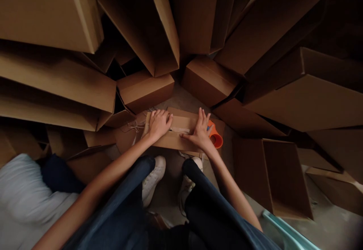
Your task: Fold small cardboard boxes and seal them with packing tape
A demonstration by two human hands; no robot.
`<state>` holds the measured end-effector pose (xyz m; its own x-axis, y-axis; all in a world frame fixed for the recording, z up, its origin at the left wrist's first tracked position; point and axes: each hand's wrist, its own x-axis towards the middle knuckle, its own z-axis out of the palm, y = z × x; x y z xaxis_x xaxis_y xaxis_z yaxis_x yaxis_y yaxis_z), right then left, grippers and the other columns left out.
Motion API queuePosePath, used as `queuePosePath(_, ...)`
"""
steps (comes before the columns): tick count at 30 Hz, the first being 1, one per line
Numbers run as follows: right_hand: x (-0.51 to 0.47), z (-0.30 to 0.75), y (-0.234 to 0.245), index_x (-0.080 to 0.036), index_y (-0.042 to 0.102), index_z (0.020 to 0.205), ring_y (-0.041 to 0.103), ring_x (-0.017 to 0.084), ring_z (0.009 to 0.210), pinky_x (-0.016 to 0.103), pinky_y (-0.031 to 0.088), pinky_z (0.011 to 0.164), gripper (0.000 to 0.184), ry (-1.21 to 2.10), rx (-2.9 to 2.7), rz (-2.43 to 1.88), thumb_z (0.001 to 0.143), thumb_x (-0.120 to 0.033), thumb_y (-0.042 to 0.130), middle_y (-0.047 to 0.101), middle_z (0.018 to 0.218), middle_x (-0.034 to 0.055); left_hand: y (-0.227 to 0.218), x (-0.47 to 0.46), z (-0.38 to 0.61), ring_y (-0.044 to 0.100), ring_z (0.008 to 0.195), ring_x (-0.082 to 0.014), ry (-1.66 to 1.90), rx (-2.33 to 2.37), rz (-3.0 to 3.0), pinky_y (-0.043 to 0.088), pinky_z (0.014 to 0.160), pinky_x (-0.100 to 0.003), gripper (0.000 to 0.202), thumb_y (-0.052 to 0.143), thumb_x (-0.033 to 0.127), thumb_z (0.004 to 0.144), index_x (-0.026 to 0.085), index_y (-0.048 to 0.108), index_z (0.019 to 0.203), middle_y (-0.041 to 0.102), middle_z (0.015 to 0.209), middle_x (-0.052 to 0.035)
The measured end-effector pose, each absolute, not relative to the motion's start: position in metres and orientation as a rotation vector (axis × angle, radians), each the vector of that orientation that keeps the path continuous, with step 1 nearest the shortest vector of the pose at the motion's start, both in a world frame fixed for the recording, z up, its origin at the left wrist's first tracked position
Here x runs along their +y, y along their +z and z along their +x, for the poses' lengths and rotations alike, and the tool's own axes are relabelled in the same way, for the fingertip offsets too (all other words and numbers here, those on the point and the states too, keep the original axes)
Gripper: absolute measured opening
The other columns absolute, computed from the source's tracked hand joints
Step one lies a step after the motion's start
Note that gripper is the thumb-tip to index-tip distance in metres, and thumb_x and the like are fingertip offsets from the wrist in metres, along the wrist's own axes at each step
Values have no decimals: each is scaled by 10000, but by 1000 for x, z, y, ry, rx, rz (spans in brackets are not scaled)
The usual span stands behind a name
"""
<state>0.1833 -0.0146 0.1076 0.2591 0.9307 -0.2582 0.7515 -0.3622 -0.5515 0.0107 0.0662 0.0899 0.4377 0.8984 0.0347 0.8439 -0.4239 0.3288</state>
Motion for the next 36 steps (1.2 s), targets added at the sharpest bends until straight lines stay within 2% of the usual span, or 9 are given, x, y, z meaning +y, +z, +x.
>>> queuePosePath(7,-27,232,104,-301,-117,1544,-105,438,1485,796,71,1057,1352,889,-1445,-2298,577,-421,821,10,1640,171,91,66,11,596,1048,-273,294,1513,2395,371,964,-425,330,389,336,998,185,682,1003,716,1059,-100)
queuePosePath(13,-21,211,106,-270,-150,1538,-134,425,1484,782,53,1068,1342,880,-1458,-2264,612,-489,797,-36,1640,178,92,66,11,596,1041,-272,293,1506,2412,370,961,-420,328,394,331,998,178,684,1007,719,1049,-100)
queuePosePath(17,-15,188,105,-271,-163,1534,-128,409,1490,776,76,1070,1304,783,-1529,-2230,649,-471,773,2,1642,172,91,66,11,599,1030,-274,288,1513,2431,376,942,-416,323,400,332,997,177,684,1004,720,1052,-102)
queuePosePath(25,-23,219,104,-272,-88,1545,-139,421,1484,785,31,1070,1312,920,-1447,-2277,597,-507,788,-16,1640,174,91,66,10,597,1042,-272,299,1514,2412,371,960,-419,327,390,334,995,191,683,1006,723,1059,-91)
queuePosePath(31,-23,218,101,-273,-112,1542,-106,434,1486,795,74,1059,1337,872,-1465,-2288,592,-545,789,10,1635,188,91,67,10,594,1048,-275,305,1502,2387,368,969,-432,339,381,342,996,190,684,1004,717,1058,-102)
queuePosePath(36,-16,200,103,-247,-110,1543,-157,401,1487,779,32,1078,1313,882,-1463,-2249,618,-555,769,-24,1642,177,90,66,11,597,1045,-272,308,1504,2407,371,958,-421,331,390,336,996,183,683,999,719,1060,-100)
